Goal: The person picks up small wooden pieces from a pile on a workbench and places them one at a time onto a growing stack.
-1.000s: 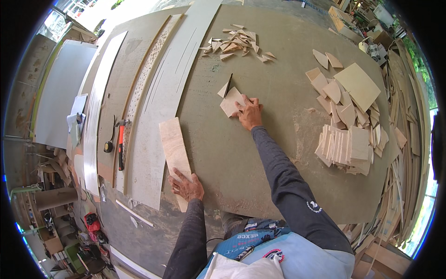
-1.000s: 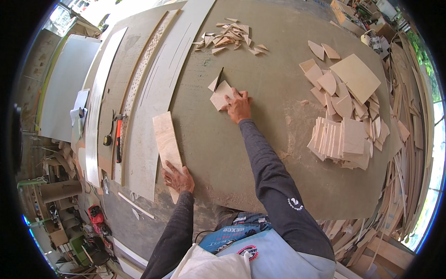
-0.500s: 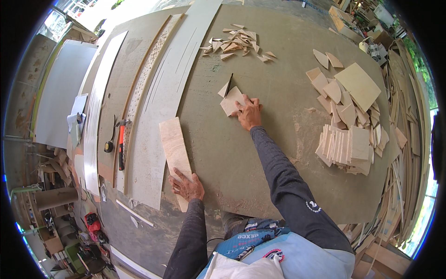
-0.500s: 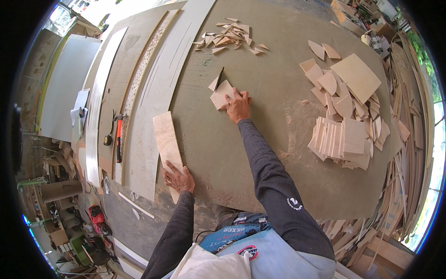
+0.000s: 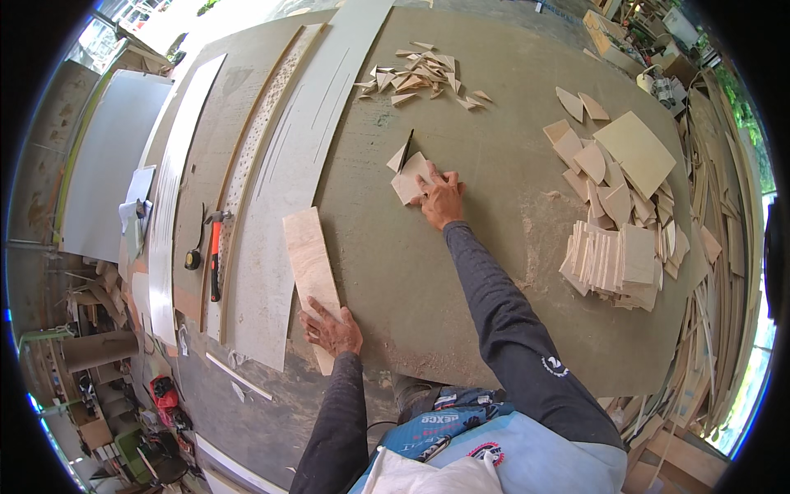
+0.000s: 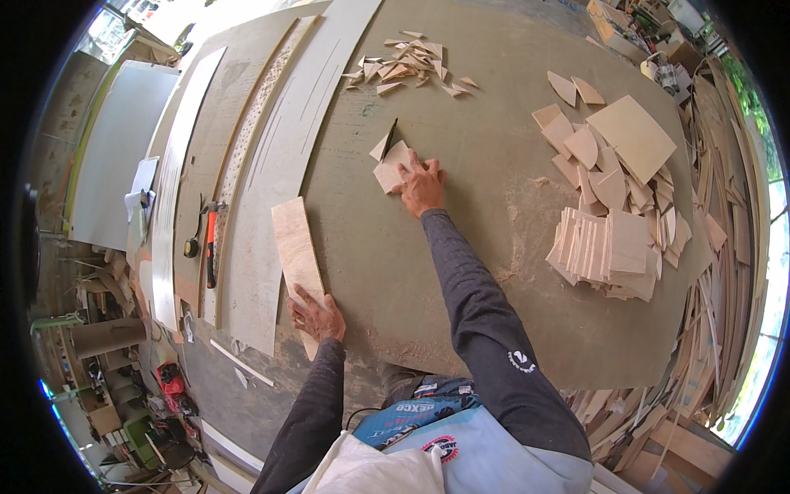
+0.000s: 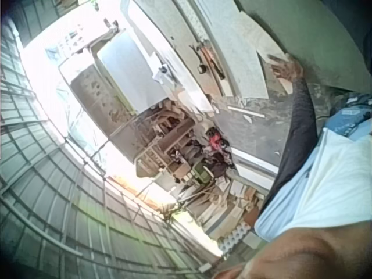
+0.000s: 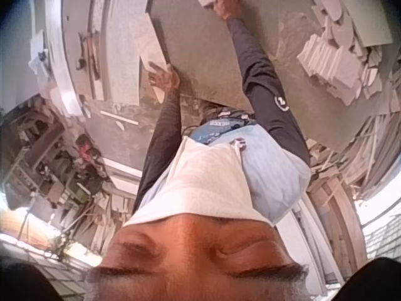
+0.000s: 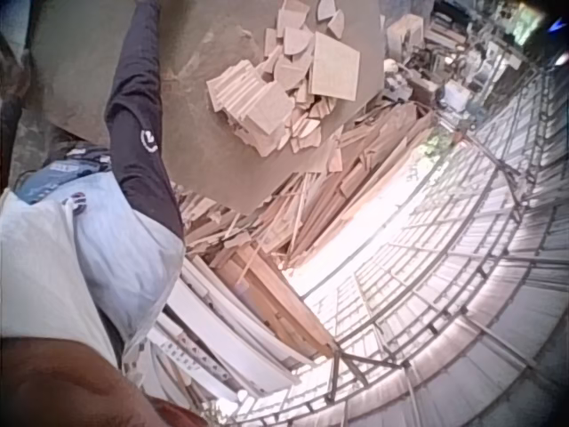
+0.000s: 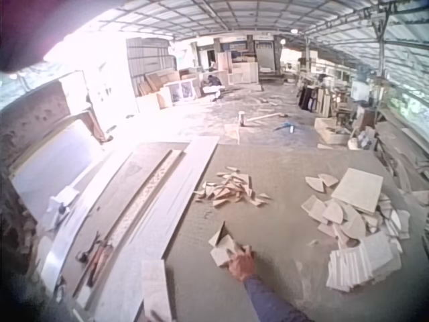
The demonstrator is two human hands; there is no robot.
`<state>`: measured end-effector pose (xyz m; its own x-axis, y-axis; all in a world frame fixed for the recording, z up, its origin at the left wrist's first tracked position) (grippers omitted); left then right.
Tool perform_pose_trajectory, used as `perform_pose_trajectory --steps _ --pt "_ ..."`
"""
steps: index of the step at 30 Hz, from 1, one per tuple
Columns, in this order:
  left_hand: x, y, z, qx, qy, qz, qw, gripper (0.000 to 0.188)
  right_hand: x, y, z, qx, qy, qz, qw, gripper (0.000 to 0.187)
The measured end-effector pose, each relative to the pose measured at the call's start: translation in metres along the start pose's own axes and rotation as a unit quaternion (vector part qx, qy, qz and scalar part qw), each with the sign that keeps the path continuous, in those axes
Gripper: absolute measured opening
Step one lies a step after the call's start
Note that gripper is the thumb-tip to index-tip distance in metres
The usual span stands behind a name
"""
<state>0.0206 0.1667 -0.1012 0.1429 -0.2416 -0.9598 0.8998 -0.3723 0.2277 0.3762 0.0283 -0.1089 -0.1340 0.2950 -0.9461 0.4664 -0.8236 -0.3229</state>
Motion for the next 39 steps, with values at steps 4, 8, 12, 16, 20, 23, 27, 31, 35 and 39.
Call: perform_pose_trajectory --steps 4,8,12,16,20,23,27,31,35,39 --pt "0.003 -0.003 0.0 0.004 0.006 -0.007 1.0 0.093 -0.002 -0.002 -0.001 0.007 -0.01 0.004 1.0 0.053" --pt "0.0 -0.001 0.0 0.006 0.004 -0.008 1.0 0.093 -0.008 -0.004 -0.001 0.009 -0.011 0.005 1.0 0.054" --pt "0.002 -0.003 0.0 0.012 0.01 -0.005 1.0 0.093 -0.007 -0.002 -0.003 0.004 -0.009 0.002 1.0 0.054" --pt "0.001 -0.003 0.0 0.006 0.005 -0.008 1.0 0.094 -0.007 -0.003 -0.006 0.006 -0.009 0.003 1.0 0.054" --pt "0.001 -0.002 0.0 0.006 0.005 -0.008 1.0 0.094 -0.005 0.0 -0.009 0.004 0.003 0.017 1.0 0.053" --pt "0.001 -0.002 0.0 0.008 0.005 -0.007 1.0 0.094 -0.004 0.001 -0.011 0.004 0.014 0.025 1.0 0.051" --pt "0.0 -0.002 0.001 0.011 0.009 -0.005 1.0 0.093 -0.007 0.002 -0.013 0.002 0.022 0.022 1.0 0.049" --pt "0.002 -0.005 0.0 0.015 0.02 -0.014 1.0 0.093 -0.016 -0.003 -0.013 0.016 -0.014 -0.002 1.0 0.044" --pt "0.001 -0.001 0.001 0.016 0.018 -0.009 1.0 0.094 -0.011 0.004 -0.017 0.007 0.004 0.013 1.0 0.047" --pt "0.002 -0.003 0.0 0.012 0.013 -0.008 1.0 0.094 -0.007 0.007 -0.021 0.006 0.001 0.011 1.0 0.049"
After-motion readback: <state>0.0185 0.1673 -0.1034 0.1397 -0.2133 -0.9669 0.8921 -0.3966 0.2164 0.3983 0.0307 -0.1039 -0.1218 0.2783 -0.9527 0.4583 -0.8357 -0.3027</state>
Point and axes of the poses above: each hand's wrist, its own z-axis away from the middle knuckle, its own x-axis out of the palm, y = z × x, the point moved 3 cm from there along -z, towards the middle knuckle, and after that the axes turned 8 degrees about z, right-handed, at the moved point
